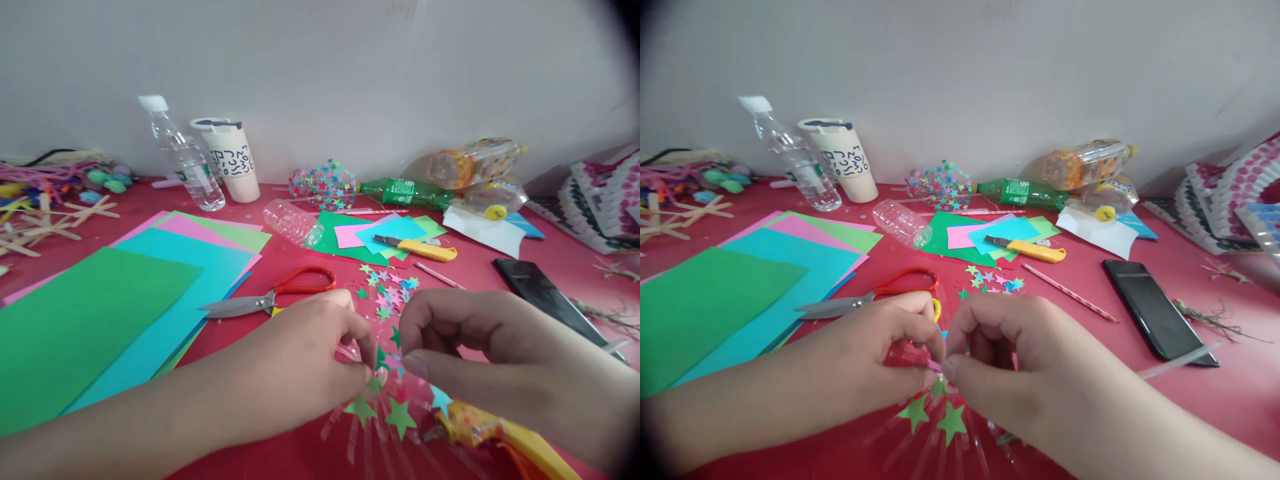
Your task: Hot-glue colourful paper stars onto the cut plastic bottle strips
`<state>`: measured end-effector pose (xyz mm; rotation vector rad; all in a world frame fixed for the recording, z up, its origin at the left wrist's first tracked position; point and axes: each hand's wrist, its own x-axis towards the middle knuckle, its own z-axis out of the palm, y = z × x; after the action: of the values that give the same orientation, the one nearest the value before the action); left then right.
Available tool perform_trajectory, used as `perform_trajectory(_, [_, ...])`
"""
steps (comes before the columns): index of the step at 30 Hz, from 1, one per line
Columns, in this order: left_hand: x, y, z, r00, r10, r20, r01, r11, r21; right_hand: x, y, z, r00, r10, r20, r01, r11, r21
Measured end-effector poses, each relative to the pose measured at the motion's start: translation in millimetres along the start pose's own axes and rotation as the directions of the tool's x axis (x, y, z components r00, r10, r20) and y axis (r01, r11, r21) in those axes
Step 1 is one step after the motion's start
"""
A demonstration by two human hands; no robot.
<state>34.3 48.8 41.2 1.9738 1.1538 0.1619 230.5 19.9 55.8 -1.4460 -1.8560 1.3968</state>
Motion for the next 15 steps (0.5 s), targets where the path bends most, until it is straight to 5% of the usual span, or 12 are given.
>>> perform_trajectory(5, [6,0,-7.2,0.990,-0.085,0.111,0.094,0.993,-0.076,0,9,8,0.995,0.034,0.098,-0.026,0.996,-0.089])
perform_trajectory(15, [0,-23,7.8,0.985,-0.037,0.171,0.082,0.962,-0.262,-6,22,15,0.953,-0.290,0.084,0.302,0.903,-0.306])
